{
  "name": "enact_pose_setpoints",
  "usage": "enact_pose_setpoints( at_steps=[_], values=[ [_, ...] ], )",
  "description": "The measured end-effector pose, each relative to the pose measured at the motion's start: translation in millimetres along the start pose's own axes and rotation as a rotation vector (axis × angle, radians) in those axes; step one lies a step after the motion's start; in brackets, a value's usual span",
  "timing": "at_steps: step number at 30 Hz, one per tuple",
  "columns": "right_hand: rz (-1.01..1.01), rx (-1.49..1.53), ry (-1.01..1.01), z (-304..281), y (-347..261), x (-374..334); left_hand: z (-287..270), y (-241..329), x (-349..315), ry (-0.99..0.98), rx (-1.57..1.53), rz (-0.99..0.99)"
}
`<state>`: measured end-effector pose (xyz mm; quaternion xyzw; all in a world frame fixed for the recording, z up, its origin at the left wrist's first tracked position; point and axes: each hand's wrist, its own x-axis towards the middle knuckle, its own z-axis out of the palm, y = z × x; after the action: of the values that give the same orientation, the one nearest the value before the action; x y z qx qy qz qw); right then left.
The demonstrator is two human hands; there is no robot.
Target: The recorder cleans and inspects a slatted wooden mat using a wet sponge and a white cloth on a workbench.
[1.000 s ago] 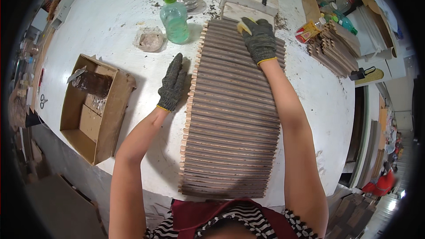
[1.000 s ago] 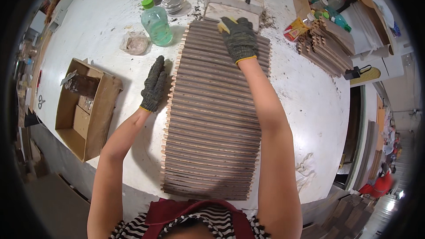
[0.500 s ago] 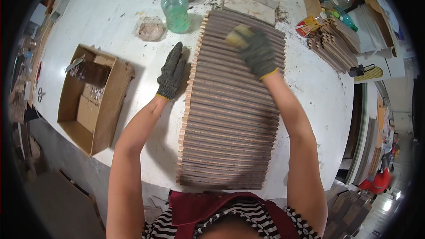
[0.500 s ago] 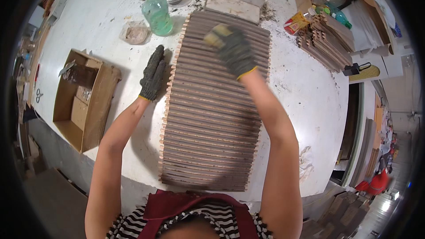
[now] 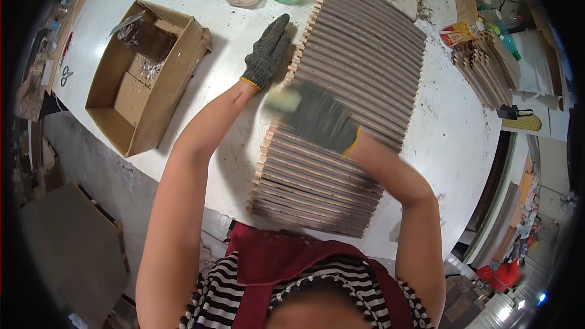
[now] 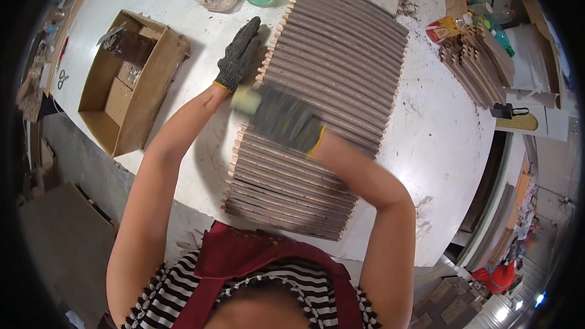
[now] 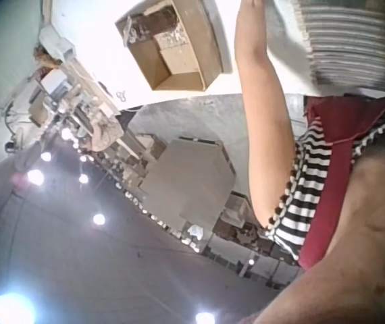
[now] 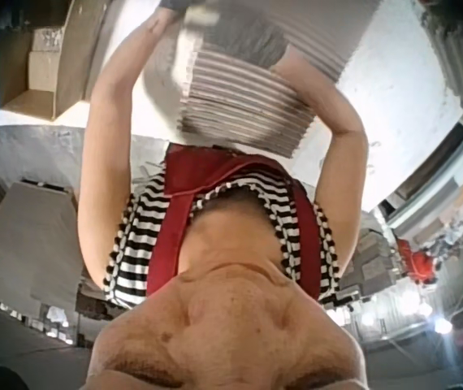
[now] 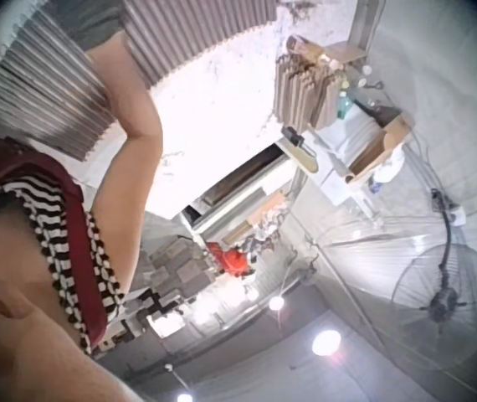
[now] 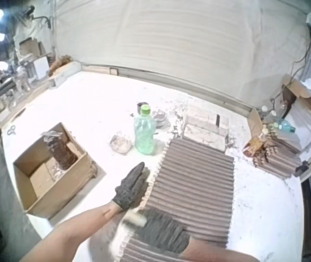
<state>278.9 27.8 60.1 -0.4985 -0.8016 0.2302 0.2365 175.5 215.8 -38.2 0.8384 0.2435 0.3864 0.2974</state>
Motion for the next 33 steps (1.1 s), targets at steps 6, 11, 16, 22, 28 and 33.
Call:
enact_pose_setpoints(
  at_steps=[6,11,16,22,28,33],
  values=[
    [0.015,-0.543,0.295,-41.6,-6.5,5.0,5.9,-2.7,-5.3,0.102,0.023,0.227],
    [-0.186,0.069,-0.289,66.2,-123.1,-46.5,-4.0,-26.9,-9.5,0.232,0.129,0.453],
    [-0.161,-0.938,0.052,20.0,-47.0,-34.3,-26.3,16.5,-45.0,-0.018,-0.243,0.017],
    [-0.022,-0.614,0.333,-7.4,-78.4,-46.4,-93.8,70.3,-162.4,0.058,-0.258,0.253],
    [-0.167,-0.032,0.053,47.3,-154.3,-85.9,-137.9,128.0,-274.8,0.017,-0.915,-0.542],
    [0.139,-0.81,0.297,-16.6,-27.1,-132.4,-134.0,193.7,-266.1,-0.202,-0.56,-0.516]
  ],
)
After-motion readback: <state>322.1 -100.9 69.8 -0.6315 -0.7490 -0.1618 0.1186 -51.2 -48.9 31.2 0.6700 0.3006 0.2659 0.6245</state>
